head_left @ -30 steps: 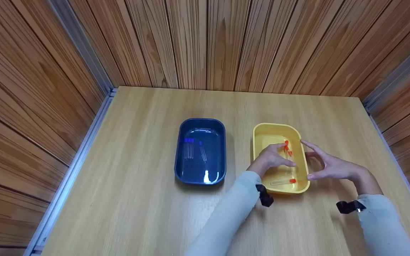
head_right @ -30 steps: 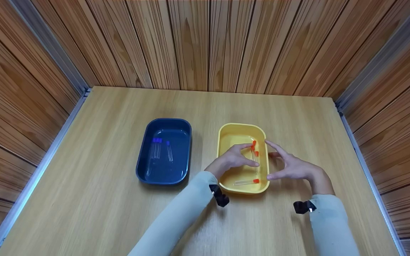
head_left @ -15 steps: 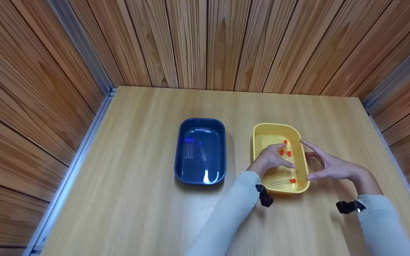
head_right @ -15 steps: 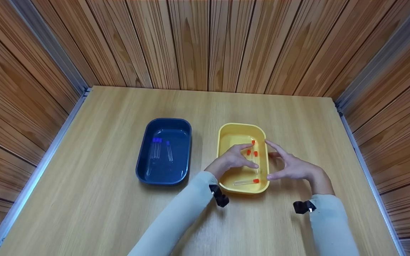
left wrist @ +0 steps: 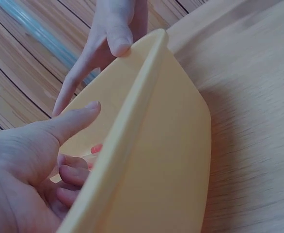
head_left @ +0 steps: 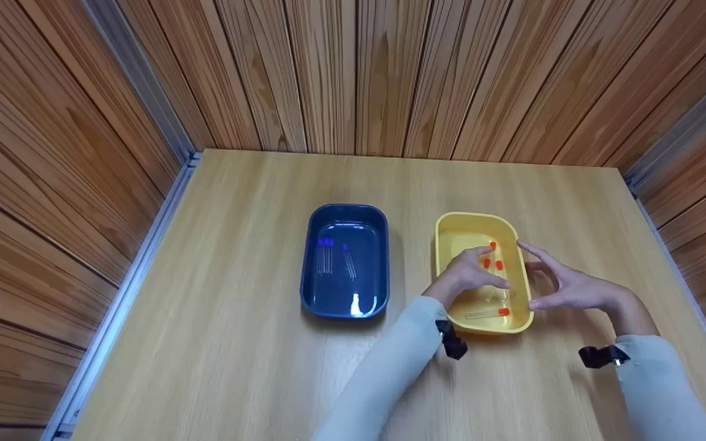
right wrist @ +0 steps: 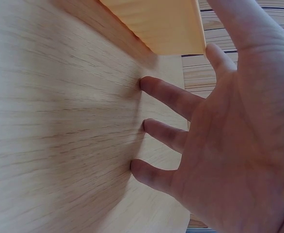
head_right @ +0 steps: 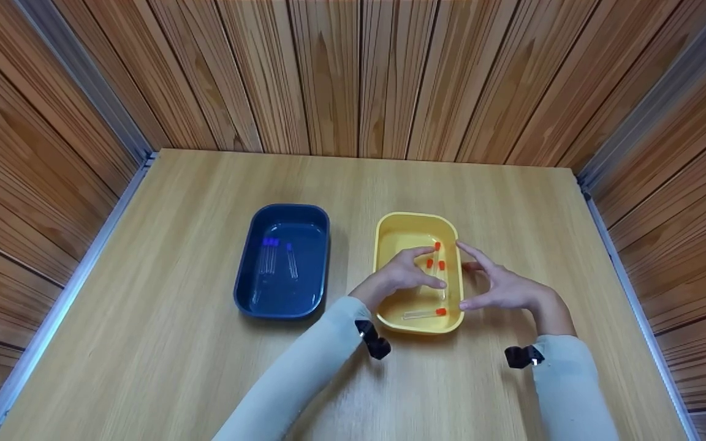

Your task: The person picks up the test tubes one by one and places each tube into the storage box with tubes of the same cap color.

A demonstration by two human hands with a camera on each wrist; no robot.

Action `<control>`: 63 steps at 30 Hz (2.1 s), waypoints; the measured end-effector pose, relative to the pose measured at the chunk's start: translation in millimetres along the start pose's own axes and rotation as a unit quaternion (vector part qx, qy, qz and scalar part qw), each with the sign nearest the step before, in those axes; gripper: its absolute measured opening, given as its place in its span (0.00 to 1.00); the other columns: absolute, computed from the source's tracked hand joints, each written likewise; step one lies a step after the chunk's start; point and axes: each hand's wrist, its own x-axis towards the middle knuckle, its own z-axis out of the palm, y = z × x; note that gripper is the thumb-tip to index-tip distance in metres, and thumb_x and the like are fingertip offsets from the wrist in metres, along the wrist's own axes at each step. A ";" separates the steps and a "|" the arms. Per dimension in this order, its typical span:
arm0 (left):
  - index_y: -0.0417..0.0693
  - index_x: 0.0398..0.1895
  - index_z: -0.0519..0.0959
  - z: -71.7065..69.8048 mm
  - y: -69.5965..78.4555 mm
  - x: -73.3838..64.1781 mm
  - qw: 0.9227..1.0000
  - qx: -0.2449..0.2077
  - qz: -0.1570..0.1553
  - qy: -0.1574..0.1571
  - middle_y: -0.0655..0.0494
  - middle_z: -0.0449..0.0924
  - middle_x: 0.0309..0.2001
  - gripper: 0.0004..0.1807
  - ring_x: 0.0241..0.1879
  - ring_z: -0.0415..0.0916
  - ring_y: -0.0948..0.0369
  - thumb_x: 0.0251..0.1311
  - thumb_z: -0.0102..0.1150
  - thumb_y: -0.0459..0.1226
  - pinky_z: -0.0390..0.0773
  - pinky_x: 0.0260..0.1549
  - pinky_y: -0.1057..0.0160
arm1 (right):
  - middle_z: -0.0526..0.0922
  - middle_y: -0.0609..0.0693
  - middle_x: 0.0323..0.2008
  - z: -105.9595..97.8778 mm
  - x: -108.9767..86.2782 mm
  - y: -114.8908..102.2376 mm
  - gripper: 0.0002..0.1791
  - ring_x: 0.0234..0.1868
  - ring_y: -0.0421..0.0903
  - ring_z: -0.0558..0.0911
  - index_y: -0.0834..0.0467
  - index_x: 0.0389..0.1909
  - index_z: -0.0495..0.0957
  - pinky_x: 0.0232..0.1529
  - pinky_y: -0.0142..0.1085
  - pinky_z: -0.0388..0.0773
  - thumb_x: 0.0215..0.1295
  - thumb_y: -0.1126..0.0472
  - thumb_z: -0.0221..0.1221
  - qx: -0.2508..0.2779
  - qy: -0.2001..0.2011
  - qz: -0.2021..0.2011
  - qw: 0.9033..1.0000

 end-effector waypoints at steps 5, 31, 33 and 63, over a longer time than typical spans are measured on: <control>0.66 0.79 0.79 -1.2 3.8 -0.5 1.000 -0.011 -0.009 0.005 0.61 0.78 0.80 0.43 0.74 0.77 0.62 0.60 0.87 0.42 0.74 0.83 0.57 | 0.52 0.76 0.88 0.6 -1.4 0.5 0.71 0.87 0.83 0.49 0.45 0.94 0.31 0.72 0.94 0.40 0.68 0.55 0.77 -0.005 0.003 0.000 1.000; 0.51 0.80 0.76 -39.3 -4.0 -36.0 0.986 -0.063 0.142 -0.054 0.65 0.68 0.24 0.40 0.24 0.65 0.67 0.66 0.82 0.39 0.63 0.22 0.70 | 0.51 0.77 0.88 -1.2 -1.2 -0.8 0.71 0.88 0.84 0.45 0.44 0.94 0.31 0.72 0.94 0.39 0.69 0.56 0.76 -0.001 -0.007 -0.002 1.000; 0.54 0.79 0.77 -41.6 -4.5 -38.2 0.987 -0.058 0.140 -0.052 0.65 0.68 0.25 0.39 0.25 0.66 0.66 0.66 0.82 0.39 0.64 0.23 0.70 | 0.50 0.77 0.88 -1.0 -1.5 -0.3 0.71 0.88 0.84 0.45 0.44 0.94 0.31 0.72 0.94 0.38 0.69 0.56 0.76 0.000 -0.006 0.001 1.000; 0.59 0.80 0.76 -95.0 -32.9 -77.0 0.982 -0.014 0.173 -0.070 0.63 0.70 0.32 0.36 0.33 0.70 0.65 0.71 0.79 0.43 0.69 0.31 0.70 | 0.50 0.74 0.89 -0.1 -0.8 0.1 0.72 0.88 0.82 0.46 0.45 0.94 0.33 0.73 0.94 0.38 0.66 0.54 0.78 0.000 0.006 -0.002 1.000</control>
